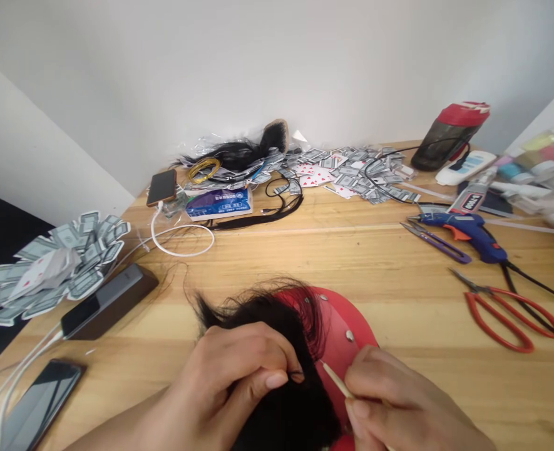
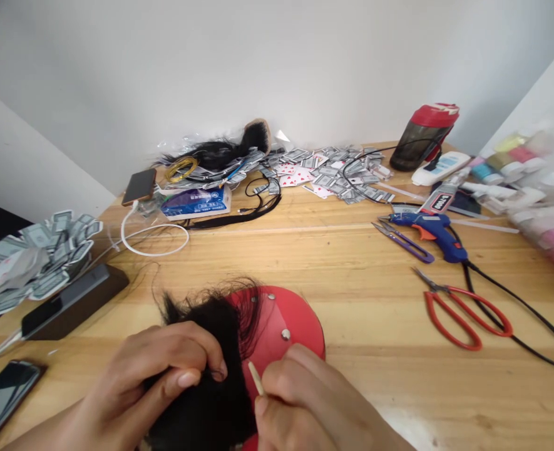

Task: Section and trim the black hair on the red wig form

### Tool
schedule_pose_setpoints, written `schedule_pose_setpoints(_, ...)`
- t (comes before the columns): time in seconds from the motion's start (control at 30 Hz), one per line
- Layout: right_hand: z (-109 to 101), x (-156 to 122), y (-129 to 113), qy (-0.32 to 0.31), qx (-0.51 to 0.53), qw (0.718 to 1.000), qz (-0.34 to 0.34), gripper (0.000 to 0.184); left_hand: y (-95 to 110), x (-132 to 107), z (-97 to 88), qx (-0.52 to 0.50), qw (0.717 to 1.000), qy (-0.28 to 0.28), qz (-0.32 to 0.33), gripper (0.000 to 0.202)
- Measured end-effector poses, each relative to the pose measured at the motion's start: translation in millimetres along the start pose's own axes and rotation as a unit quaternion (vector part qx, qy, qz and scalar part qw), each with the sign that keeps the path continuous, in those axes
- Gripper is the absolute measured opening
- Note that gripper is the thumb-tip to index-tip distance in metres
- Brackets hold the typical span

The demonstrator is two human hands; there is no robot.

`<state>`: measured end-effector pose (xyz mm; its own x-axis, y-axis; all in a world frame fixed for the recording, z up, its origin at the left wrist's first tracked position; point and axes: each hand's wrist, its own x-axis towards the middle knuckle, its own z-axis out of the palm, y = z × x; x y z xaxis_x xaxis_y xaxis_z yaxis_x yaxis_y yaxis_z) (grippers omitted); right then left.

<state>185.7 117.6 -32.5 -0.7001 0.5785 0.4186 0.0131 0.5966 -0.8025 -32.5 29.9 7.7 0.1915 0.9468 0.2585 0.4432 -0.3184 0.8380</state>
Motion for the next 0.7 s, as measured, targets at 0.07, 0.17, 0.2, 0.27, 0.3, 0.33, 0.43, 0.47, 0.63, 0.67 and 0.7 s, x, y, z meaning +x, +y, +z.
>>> schedule_pose_setpoints(0.07,0,5,-3,-0.013,-0.06,0.997,-0.05,0.024,0,0,0.0,-0.006,1.0,0.001,-0.001,0.015)
schedule_pose_setpoints(0.17,2,10,-5,0.048,-0.035,0.996,-0.06,0.029,-2,-1,0.0,-0.034,0.999,0.01,-0.02,0.016)
schedule_pose_setpoints(0.2,3,10,-5,0.068,0.008,0.997,-0.041,0.03,-2,-1,0.2,-0.05,0.998,0.015,-0.032,0.016)
schedule_pose_setpoints(0.27,7,8,-4,0.087,0.1,0.991,0.006,0.03,-3,-1,0.8,-0.085,0.994,0.029,-0.057,0.017)
schedule_pose_setpoints(0.3,8,7,-3,0.085,0.139,0.986,0.024,0.029,-3,0,1.3,-0.104,0.991,0.039,-0.071,0.019)
schedule_pose_setpoints(0.33,10,6,-2,0.08,0.169,0.982,0.034,0.027,-3,0,1.7,-0.124,0.988,0.047,-0.083,0.02)
schedule_pose_setpoints(0.43,13,6,0,0.093,0.202,0.974,0.054,0.024,-4,1,2.2,-0.171,0.977,0.064,-0.11,0.025)
schedule_pose_setpoints(0.47,13,6,0,0.1,0.2,0.973,0.058,0.023,-5,1,2.1,-0.181,0.974,0.068,-0.116,0.025)
schedule_pose_setpoints(0.63,14,9,-4,0.118,0.184,0.974,0.054,0.019,-8,2,1.4,-0.227,0.96,0.085,-0.14,0.028)
schedule_pose_setpoints(0.67,14,9,-5,0.124,0.181,0.974,0.048,0.018,-9,2,1.6,-0.232,0.959,0.086,-0.14,0.028)
schedule_pose_setpoints(0.7,15,10,-6,0.13,0.177,0.974,0.046,0.018,-9,2,1.9,-0.234,0.958,0.087,-0.14,0.029)
